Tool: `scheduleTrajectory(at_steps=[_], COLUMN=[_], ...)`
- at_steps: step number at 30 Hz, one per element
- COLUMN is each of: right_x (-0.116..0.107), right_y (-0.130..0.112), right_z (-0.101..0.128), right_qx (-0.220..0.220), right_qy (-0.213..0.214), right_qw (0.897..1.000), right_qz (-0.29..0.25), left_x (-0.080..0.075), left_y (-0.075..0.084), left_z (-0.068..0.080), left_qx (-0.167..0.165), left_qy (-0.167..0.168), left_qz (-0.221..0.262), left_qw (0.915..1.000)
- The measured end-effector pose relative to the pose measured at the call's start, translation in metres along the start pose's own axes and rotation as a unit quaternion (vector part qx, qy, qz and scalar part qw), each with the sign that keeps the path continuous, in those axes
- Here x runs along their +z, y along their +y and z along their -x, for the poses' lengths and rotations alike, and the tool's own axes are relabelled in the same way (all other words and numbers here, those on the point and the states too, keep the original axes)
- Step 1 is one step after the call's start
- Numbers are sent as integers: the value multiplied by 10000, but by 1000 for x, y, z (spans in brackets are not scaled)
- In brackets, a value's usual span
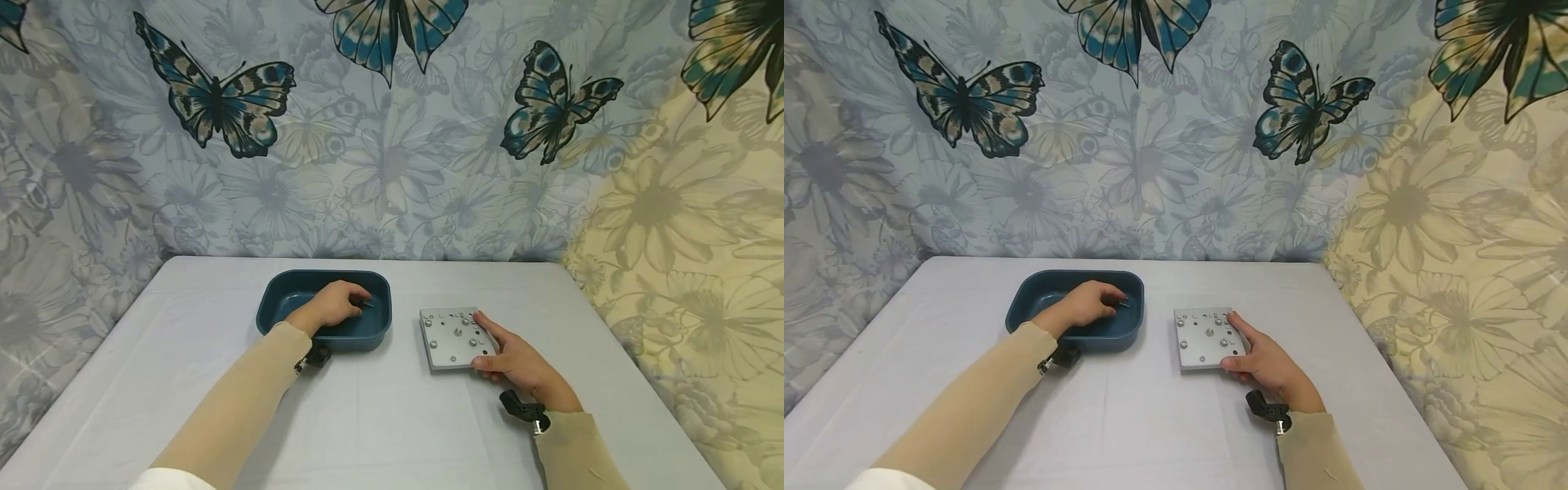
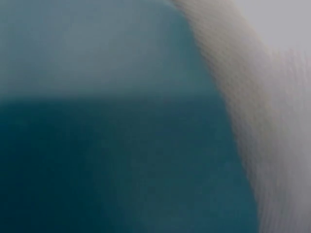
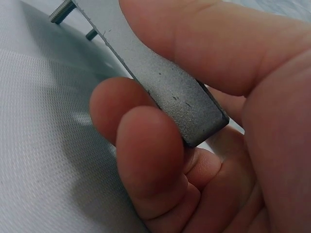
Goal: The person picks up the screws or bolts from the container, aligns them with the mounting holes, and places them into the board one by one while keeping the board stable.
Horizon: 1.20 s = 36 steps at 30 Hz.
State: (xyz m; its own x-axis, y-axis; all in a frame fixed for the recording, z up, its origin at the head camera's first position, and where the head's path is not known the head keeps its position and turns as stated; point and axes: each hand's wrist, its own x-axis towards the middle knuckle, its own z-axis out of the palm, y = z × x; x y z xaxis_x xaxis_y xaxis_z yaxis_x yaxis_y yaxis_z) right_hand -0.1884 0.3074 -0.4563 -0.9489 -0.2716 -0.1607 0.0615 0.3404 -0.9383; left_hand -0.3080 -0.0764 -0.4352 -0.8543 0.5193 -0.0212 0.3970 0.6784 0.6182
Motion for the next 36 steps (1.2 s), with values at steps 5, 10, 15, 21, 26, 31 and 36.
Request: scheduleTrajectory(at_steps=[5, 10, 15, 21, 26, 31, 36], right_x=[-1, -1, -1, 0, -1, -1, -1], right_y=[1, 3, 1, -2, -2, 0, 1], right_z=[0, -1, 0, 2, 1, 0, -1], right_qx=[-31, -51, -57, -31, -80, -97, -77], right_qy=[-47, -59, -75, -40, -79, -88, -54], right_qw=[10000, 9999, 9999, 10000, 9999, 9999, 9999], right_qz=[-81, -66, -74, -30, -60, -82, -81], left_x=[0, 0, -1, -1, 1, 4, 7], left_y=[4, 8, 6, 8, 9, 8, 6], left_z=[1, 0, -1, -1, -1, -1, -2], left_qx=[68, 95, 47, 70, 259, 418, 499], left_qy=[-172, -242, -311, -356, -454, -600, -620], left_qz=[102, 165, 370, 317, 98, 73, -11], left_qw=[9998, 9995, 9988, 9988, 9986, 9973, 9968])
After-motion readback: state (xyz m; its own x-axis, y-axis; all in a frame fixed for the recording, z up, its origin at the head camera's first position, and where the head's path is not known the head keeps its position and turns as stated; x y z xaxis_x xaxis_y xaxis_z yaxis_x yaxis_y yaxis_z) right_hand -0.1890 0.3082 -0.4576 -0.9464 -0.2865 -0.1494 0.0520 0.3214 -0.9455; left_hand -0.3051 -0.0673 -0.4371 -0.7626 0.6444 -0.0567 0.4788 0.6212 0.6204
